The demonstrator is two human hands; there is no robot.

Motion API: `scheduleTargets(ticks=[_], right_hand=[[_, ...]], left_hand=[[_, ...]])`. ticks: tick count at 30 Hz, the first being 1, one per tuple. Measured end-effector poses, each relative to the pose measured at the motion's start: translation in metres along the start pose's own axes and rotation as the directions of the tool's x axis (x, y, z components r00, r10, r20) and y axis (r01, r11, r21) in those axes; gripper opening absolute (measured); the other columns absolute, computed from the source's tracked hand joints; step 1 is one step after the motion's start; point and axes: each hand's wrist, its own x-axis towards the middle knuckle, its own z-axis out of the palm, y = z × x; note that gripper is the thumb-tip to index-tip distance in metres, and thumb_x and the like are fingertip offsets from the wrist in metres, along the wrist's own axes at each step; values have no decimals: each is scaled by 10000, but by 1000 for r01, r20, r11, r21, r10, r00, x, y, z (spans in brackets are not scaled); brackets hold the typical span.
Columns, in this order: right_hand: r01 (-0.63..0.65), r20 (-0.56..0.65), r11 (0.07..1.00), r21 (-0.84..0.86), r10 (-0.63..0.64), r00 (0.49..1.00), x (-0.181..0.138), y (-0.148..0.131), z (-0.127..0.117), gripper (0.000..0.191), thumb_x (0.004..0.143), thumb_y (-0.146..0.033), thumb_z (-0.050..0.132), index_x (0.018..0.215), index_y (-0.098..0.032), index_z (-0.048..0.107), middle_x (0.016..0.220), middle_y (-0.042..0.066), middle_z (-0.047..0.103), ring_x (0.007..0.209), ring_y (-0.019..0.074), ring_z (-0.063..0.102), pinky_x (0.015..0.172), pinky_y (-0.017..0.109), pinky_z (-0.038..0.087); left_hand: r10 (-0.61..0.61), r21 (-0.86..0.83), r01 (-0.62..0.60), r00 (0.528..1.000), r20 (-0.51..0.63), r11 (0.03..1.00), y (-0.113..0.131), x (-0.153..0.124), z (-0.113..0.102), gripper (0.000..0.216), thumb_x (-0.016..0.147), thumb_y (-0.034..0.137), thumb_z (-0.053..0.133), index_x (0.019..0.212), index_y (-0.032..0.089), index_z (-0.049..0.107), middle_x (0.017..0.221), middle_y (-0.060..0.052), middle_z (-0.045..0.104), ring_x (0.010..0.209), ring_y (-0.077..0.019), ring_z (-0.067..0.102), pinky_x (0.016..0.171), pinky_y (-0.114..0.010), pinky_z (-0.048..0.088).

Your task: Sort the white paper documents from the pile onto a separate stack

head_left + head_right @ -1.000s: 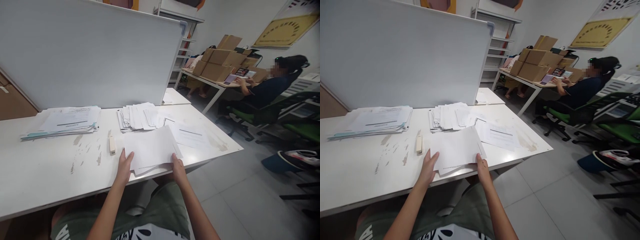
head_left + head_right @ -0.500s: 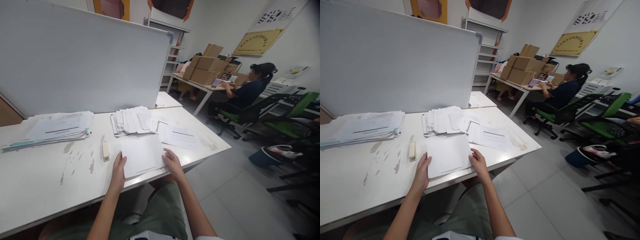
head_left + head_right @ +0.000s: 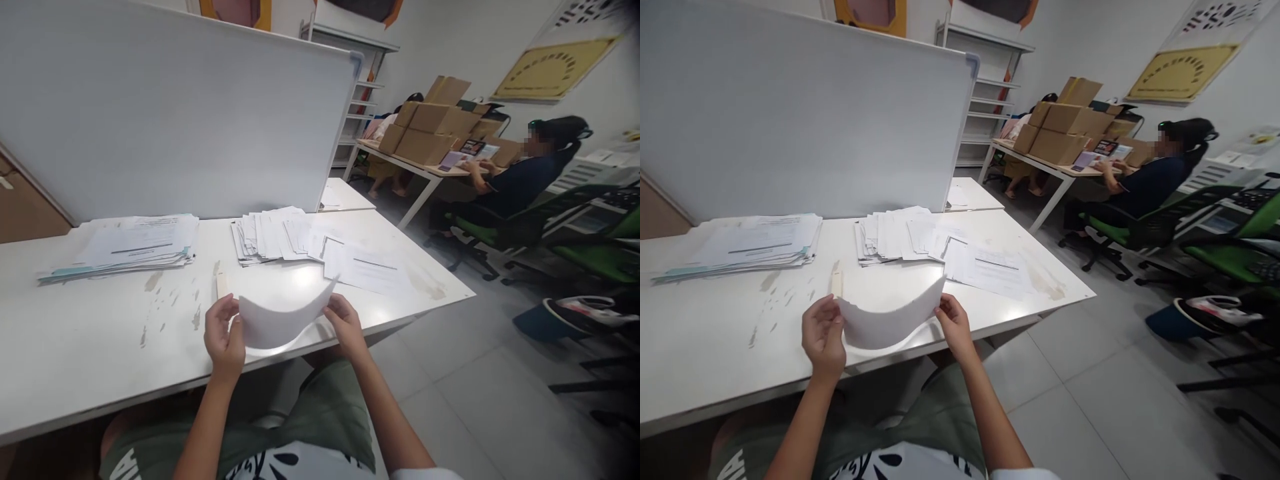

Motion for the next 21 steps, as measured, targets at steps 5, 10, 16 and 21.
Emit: scheduleTargets(ticks=[5,10,16,21], right_hand=[[-39,71,997,-64,43,997,-11,12,9,189,723,-371,683,813,-218,618,829,36,664,834,218,606,768,337,470],[-112,118,989,-96,123,985,-23,0,20,195,726,-386,655,791,-206,619,734,9,602,698,170,532,643,282,419],[-333,199,929,-164,361,911,-30,-6,39,376,620,-372,656,950,-199,610,665,-15,552,606,154,491,565,274,380],[-268,122,926,-266,308,943,-27,-3,49,429,618,-305,571,1033,-207,613,790,5,576,587,136,465,535,266,382]], left_hand=[[-104,16,103,991,82,995,-19,-16,-25,363,900,428,500,1167,190,564,964,-79,648,912,-202,623,830,-357,497],[-154,34,153,988,19,988,-7,-42,-47,419,911,527,426,1139,201,557,812,-35,634,770,-183,606,749,-328,497],[-428,119,476,856,-291,871,14,-60,-79,464,898,583,393,1071,201,591,997,-75,653,895,-204,619,749,-313,510],[-508,175,529,847,-156,830,7,-42,-94,578,835,448,582,1350,232,435,1032,-66,655,708,-152,621,643,-294,533]])
